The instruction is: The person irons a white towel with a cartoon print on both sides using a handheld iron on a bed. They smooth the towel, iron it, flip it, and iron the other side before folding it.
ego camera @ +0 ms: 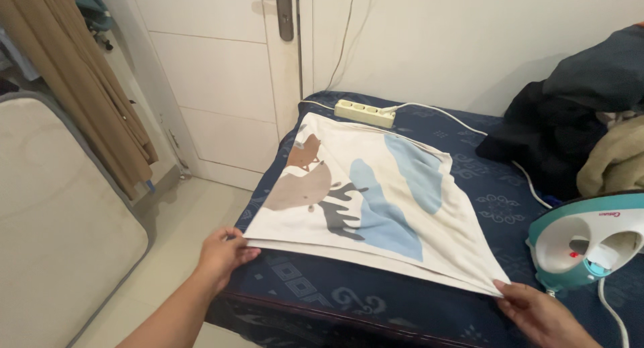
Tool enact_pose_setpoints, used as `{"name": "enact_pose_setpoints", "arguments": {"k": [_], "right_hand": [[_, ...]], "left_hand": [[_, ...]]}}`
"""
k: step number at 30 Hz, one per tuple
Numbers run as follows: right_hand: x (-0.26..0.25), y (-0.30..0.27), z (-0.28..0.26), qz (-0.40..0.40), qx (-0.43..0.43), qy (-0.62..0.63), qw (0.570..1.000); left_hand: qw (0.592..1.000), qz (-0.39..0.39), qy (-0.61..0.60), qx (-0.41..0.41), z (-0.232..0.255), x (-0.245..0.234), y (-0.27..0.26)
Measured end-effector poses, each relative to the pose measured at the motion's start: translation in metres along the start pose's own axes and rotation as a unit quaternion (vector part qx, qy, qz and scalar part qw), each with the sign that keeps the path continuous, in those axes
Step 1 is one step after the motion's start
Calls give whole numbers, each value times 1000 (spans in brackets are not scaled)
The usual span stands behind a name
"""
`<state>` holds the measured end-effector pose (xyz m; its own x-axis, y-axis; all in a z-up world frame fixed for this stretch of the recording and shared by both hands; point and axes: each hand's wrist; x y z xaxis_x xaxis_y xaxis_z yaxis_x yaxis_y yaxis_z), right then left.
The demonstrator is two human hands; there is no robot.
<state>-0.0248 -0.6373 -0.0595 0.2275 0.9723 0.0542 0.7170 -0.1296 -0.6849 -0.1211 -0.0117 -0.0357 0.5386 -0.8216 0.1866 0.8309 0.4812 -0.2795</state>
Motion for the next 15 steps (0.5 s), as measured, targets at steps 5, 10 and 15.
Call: {"name": "enact_pose_setpoints", "arguments": {"k": [5, 10, 15], "right_hand": [[10, -15, -13, 13, -8, -50, 999], [3, 2, -14, -61, 10, -86, 994], [-3, 21, -9, -22, 21, -120, 992]], "left_hand": [[988, -25, 122, 88, 4, -7, -11], [973, -55, 217, 63, 1, -19, -12], [977, -84, 192, 48, -2, -20, 0]]}}
Point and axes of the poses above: each hand's wrist, its own y-axis towards the middle knuckle, its own x-axis out of the palm, z = x × y, and after that the axes turned 5 degrees about x, right-handed
